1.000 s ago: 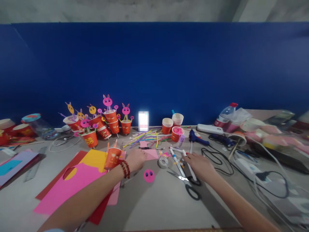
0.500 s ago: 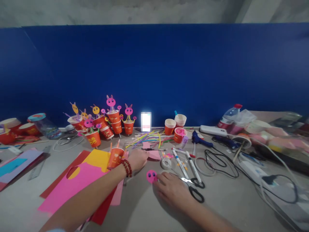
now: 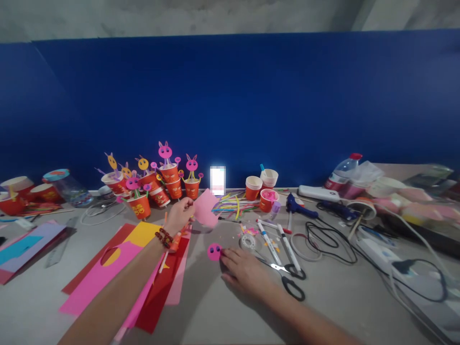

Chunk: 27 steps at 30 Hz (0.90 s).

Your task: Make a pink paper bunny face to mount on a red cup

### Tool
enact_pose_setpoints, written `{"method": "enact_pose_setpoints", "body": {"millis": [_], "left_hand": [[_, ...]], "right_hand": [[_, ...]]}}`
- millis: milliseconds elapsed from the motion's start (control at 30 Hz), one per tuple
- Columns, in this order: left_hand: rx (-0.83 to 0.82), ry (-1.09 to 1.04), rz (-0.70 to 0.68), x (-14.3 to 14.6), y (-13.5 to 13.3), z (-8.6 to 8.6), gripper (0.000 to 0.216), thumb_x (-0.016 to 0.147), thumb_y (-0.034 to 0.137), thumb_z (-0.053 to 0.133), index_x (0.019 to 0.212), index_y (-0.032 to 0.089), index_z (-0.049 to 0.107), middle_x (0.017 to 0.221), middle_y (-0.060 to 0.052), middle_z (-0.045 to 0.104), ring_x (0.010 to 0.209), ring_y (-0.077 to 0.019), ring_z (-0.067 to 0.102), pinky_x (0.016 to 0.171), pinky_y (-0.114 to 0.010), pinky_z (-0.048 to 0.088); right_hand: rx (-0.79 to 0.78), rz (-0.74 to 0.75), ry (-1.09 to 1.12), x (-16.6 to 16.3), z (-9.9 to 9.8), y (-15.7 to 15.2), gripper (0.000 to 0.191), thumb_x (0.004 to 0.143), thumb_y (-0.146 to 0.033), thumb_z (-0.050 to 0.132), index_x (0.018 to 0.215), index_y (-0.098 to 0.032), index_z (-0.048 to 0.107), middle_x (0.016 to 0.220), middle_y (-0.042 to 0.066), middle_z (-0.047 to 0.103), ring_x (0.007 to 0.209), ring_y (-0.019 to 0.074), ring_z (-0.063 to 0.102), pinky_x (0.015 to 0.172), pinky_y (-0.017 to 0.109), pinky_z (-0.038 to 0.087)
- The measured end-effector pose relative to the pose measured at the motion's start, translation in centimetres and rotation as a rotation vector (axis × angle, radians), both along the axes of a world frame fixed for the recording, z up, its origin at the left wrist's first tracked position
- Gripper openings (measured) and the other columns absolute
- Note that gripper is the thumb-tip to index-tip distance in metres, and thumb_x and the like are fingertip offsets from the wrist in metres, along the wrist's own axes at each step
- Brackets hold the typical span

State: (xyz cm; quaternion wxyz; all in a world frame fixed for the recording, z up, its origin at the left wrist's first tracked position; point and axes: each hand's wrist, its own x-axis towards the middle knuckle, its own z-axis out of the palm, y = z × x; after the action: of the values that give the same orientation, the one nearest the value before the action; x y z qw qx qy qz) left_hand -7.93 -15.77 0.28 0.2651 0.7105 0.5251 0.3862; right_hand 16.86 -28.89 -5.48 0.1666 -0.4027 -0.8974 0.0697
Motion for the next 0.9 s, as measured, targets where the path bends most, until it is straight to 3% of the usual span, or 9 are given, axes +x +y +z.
{"method": "enact_pose_setpoints", "body": {"millis": [133,267,333,400,467,567,733,900], "left_hand": [[-0.025,-0.148,-0.081,0.1,-3.0,0.7,0.011,0.085,0.030,0.045,0.089,0.021,0.048,0.076,0.002,0.058,0.062,-0.0148,0.067,0.059,-0.028,0.056],[-0.038,-0.223,-0.253,1.0,-7.5,0.4,0.008,0.085,0.028,0.049,0.086,0.021,0.052,0.103,-0.007,0.066,0.094,-0.0203,0.067,0.080,-0.035,0.056],[-0.065,-0.254,-0.398,1.2,-9.3,-0.4,0.006,0.086,0.024,0.049,0.082,0.020,0.052,0.107,-0.011,0.067,0.102,-0.0221,0.065,0.086,-0.038,0.054],[-0.093,-0.221,-0.538,1.2,-10.3,-1.5,0.008,0.087,0.020,0.048,0.081,0.020,0.052,0.117,-0.013,0.064,0.114,-0.0232,0.060,0.094,-0.041,0.050],[-0.104,-0.117,-0.619,1.1,-10.9,-2.6,0.010,0.089,0.016,0.047,0.081,0.020,0.053,0.129,-0.013,0.059,0.125,-0.0233,0.053,0.101,-0.042,0.045],[-0.073,0.051,-0.682,1.0,-10.9,-3.5,0.016,0.089,0.011,0.045,0.085,0.019,0.058,0.134,-0.011,0.055,0.129,-0.0211,0.048,0.105,-0.039,0.041],[0.031,0.243,-0.801,1.9,-10.4,-3.7,0.025,0.091,0.008,0.043,0.086,0.021,0.063,0.116,-0.007,0.065,0.118,-0.0180,0.054,0.105,-0.035,0.040],[0.172,0.441,-0.777,2.7,-9.7,-4.2,0.023,0.093,0.012,0.047,0.088,0.022,0.067,0.123,-0.007,0.063,0.118,-0.0214,0.052,0.102,-0.037,0.042]], "right_hand": [[-0.068,-0.059,0.218,0.5,0.6,1.1,0.031,0.090,-0.026,0.058,0.120,-0.020,0.061,0.126,0.012,0.064,0.115,0.0269,0.059,0.098,0.044,0.048],[-0.255,-0.140,0.697,1.4,-0.1,0.3,0.048,0.090,-0.038,0.059,0.134,-0.022,0.048,0.115,0.013,0.067,0.089,0.0229,0.069,0.075,0.038,0.058],[-0.233,-0.153,0.830,1.6,-0.2,-0.9,0.037,0.091,-0.041,0.058,0.124,-0.024,0.054,0.099,0.009,0.069,0.079,0.0207,0.068,0.069,0.034,0.057],[-0.139,-0.139,0.796,1.9,0.1,-2.5,0.016,0.092,-0.035,0.056,0.102,-0.024,0.063,0.086,0.005,0.068,0.078,0.0206,0.066,0.071,0.033,0.055],[-0.072,-0.071,0.699,2.3,0.5,-4.1,0.012,0.093,-0.025,0.053,0.089,-0.023,0.064,0.085,0.005,0.069,0.080,0.0200,0.065,0.073,0.031,0.053],[-0.026,-0.058,0.601,3.1,0.4,-5.7,0.013,0.091,-0.015,0.051,0.091,-0.022,0.062,0.085,0.005,0.069,0.080,0.0189,0.064,0.072,0.030,0.051],[-0.053,-0.117,0.410,4.2,-0.6,-6.9,0.020,0.090,-0.009,0.048,0.099,-0.021,0.061,0.095,0.008,0.068,0.090,0.0211,0.061,0.078,0.033,0.050],[-0.063,-0.060,0.220,4.1,-0.4,-8.2,0.021,0.092,-0.014,0.051,0.107,-0.022,0.062,0.107,0.008,0.068,0.097,0.0239,0.058,0.086,0.039,0.048]]}}
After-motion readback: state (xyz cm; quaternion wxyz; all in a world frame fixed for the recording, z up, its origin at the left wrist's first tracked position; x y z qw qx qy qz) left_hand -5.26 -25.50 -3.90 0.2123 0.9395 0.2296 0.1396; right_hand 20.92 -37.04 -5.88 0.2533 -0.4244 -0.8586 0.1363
